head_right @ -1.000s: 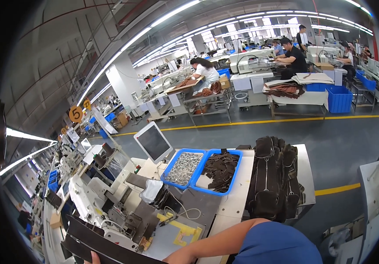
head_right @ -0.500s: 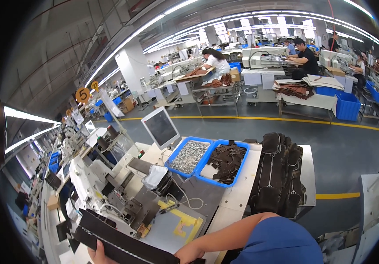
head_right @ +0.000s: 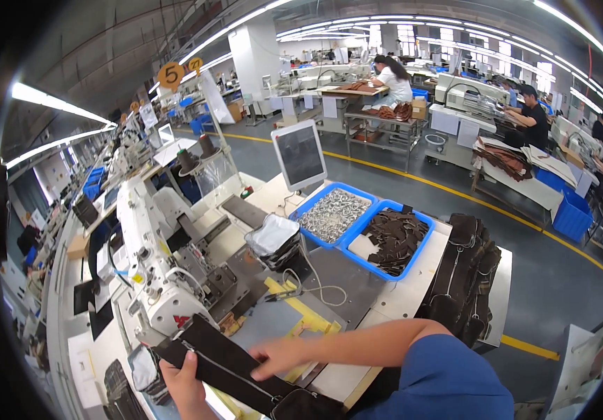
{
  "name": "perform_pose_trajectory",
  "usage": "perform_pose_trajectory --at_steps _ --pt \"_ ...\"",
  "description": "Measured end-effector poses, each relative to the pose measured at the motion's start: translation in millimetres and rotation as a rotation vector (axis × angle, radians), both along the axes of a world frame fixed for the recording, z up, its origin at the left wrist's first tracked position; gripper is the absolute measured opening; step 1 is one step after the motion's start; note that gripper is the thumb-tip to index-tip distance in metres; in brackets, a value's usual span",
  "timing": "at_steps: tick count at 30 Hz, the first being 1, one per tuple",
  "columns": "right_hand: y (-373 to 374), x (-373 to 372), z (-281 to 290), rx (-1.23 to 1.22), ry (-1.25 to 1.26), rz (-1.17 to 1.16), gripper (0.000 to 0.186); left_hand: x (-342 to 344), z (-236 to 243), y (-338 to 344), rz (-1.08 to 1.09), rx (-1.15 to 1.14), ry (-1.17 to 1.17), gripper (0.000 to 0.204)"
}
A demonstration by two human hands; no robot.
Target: Sewing a zipper onto a leather/fabric piece using an industrial sewing machine.
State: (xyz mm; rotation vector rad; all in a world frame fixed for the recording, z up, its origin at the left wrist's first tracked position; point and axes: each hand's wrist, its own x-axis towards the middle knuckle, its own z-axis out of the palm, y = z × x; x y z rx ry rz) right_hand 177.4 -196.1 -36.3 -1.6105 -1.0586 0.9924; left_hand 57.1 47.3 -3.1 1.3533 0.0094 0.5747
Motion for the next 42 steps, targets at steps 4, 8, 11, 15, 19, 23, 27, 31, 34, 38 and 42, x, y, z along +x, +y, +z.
perform_pose_trajectory --at_steps 4,8,11,15,19,23,27,31,34,38,42 --pt "40 30 31 0.435 -0.036 -0.196 0.041 1 8 -24 0.015 0.142 0.138 0.02" --pt "45 31 67 0.33 -0.182 -0.16 0.034 1 8 -24 0.024 0.104 0.144 0.026" --pt "46 25 56 0.424 -0.29 -0.236 0.032 0 14 -30 0.016 0.06 0.145 0.029" --pt "40 25 53 0.371 -0.26 -0.199 0.035 -1 11 -30 -0.016 0.139 0.296 0.039" --pt "38 25 49 0.441 -0.314 -0.265 0.037 6 8 -45 -0.054 0.038 0.21 0.045" --pt "42 17 49 0.606 -0.087 -0.381 0.035 5 -1 -43 -0.176 0.037 0.204 0.053" --pt "27 26 67 0.514 -0.065 -0.346 0.037 5 -2 -42 -0.203 0.02 0.216 0.053" --pt "27 25 63 0.296 -0.218 -0.212 0.045 1 -6 -38 -0.086 0.067 0.167 0.041" --pt "19 37 65 0.2 -0.248 0.031 0.04 -1 -9 -38 -0.036 0.236 0.146 0.022" --pt "7 33 79 0.306 0.132 0.045 0.053 1 -19 -34 -0.157 0.446 0.146 0.024" --pt "2 24 91 0.144 0.179 -0.05 0.056 -1 -29 -32 -0.207 0.597 0.034 0.027"
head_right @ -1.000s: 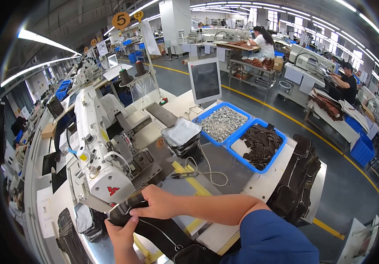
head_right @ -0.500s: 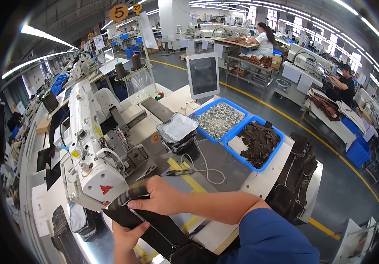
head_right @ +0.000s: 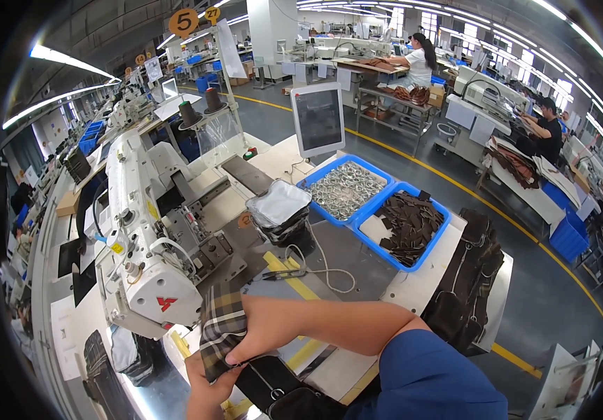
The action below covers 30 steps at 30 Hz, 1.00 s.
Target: Sewing a zipper onto a leather/fabric piece using an industrial sewing machine.
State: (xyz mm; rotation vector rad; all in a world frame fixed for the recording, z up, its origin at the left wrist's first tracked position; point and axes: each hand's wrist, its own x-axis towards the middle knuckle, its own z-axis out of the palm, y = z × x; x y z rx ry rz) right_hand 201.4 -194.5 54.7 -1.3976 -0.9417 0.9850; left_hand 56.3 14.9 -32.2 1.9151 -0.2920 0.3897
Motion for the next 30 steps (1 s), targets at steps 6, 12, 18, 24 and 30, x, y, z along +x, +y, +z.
perform_pose_trajectory --at_steps 6,12,18,24,30 --pt "17 6 -30 0.016 -0.015 -0.084 0.049 -3 5 0 0.046 0.124 -0.1 0.029" --pt "18 3 -20 0.233 0.007 0.073 0.041 -4 10 -5 0.059 0.017 -0.095 0.028" --pt "22 4 -30 0.082 0.171 0.056 0.041 -5 10 -2 0.02 0.108 -0.191 0.039" --pt "25 7 -34 0.063 0.098 0.07 0.042 -3 14 1 0.024 0.23 -0.254 0.044" --pt "32 6 -36 -0.029 0.173 0.051 0.052 -11 12 -12 0.431 0.162 -0.171 0.039"
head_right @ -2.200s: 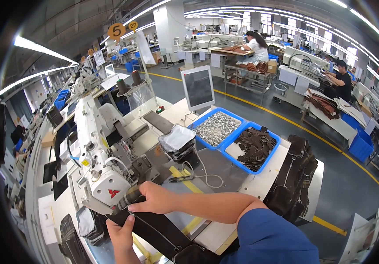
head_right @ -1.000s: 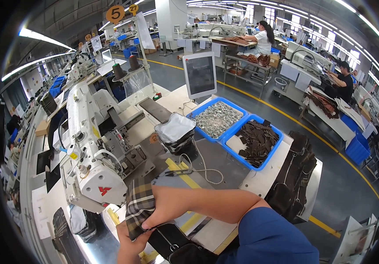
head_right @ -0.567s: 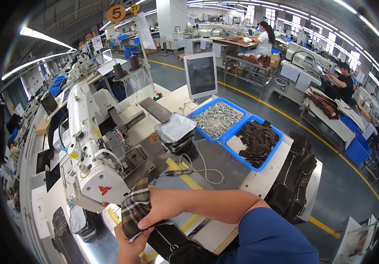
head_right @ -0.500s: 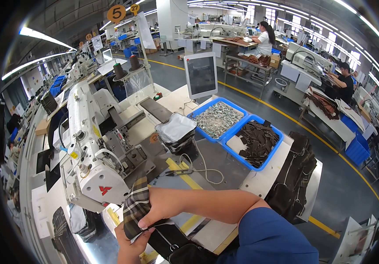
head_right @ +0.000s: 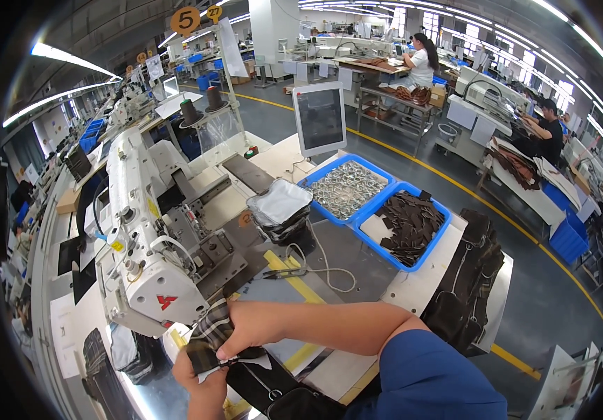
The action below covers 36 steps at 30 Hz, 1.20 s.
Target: Sewing a zipper onto a leather/fabric piece using an industrial sewing machine.
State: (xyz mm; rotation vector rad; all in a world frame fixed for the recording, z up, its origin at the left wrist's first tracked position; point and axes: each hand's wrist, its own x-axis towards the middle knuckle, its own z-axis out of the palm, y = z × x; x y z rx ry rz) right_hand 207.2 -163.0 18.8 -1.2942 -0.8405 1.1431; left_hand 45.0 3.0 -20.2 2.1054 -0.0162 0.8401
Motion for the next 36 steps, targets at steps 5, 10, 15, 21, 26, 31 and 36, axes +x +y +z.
perform_pose_trajectory --at_steps 5,10,15,21,26,31,36 --pt "-1 2 10 0.005 -0.154 -0.021 0.04 12 3 -8 0.376 0.264 -0.663 0.03" --pt "3 6 -11 0.05 -0.365 -0.025 0.029 -2 41 -19 0.025 0.803 -0.358 0.017" --pt "-2 0 4 0.043 -0.311 -0.083 0.032 -3 40 -20 0.025 0.807 -0.356 0.018" --pt "2 3 -8 0.162 -0.383 -0.042 0.044 -5 44 -19 0.015 0.848 -0.322 0.016" --pt "0 -1 6 0.05 -0.415 -0.034 0.044 -6 35 -19 0.008 0.916 -0.333 0.016" --pt "4 -1 0 0.091 -0.501 -0.074 0.041 1 36 -19 -0.061 0.892 -0.354 0.017" --pt "4 -12 2 -0.016 -0.621 -0.09 0.039 -8 39 -18 -0.091 0.856 -0.353 0.016"
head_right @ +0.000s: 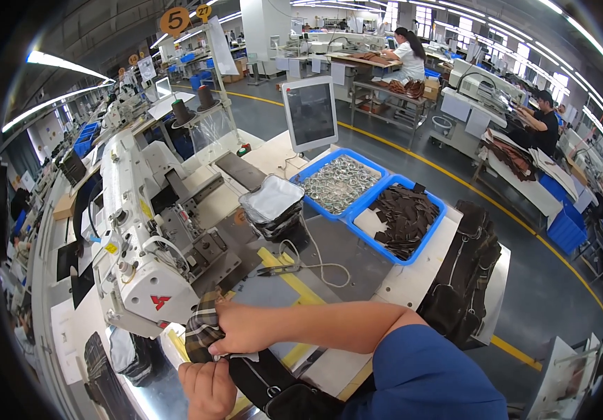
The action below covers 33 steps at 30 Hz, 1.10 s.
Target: Sewing a zipper onto a leather/fabric piece using an industrial sewing machine.
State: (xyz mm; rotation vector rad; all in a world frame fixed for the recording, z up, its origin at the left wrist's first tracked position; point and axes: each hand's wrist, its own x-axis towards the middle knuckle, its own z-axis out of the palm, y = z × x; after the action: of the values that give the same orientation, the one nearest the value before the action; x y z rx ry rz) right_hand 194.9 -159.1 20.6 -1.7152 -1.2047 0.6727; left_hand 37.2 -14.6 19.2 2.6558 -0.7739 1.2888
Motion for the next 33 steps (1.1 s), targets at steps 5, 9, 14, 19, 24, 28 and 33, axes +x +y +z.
perform_pose_trajectory --at_steps 5,9,14,19,24,28,33 --pt "6 -5 3 -0.045 0.107 0.005 0.04 -7 5 5 0.003 0.024 -0.024 0.018" --pt "11 -3 -16 0.107 0.154 0.081 0.04 -14 3 3 0.105 0.072 0.007 0.015" --pt "-10 -4 -1 0.141 0.169 0.01 0.042 -13 0 5 0.074 0.215 -0.076 0.014" --pt "-13 -6 9 0.153 0.108 0.038 0.038 -20 -2 6 0.083 0.208 -0.092 0.019" --pt "-19 -15 24 -0.004 0.168 0.07 0.042 -24 1 5 0.055 0.24 -0.05 0.016" --pt "-17 -22 19 -0.038 0.31 0.02 0.041 -25 -2 3 0.023 0.193 -0.044 0.015" --pt "-10 -17 6 0.172 -0.032 0.033 0.037 -24 2 3 0.032 0.16 -0.018 0.015"
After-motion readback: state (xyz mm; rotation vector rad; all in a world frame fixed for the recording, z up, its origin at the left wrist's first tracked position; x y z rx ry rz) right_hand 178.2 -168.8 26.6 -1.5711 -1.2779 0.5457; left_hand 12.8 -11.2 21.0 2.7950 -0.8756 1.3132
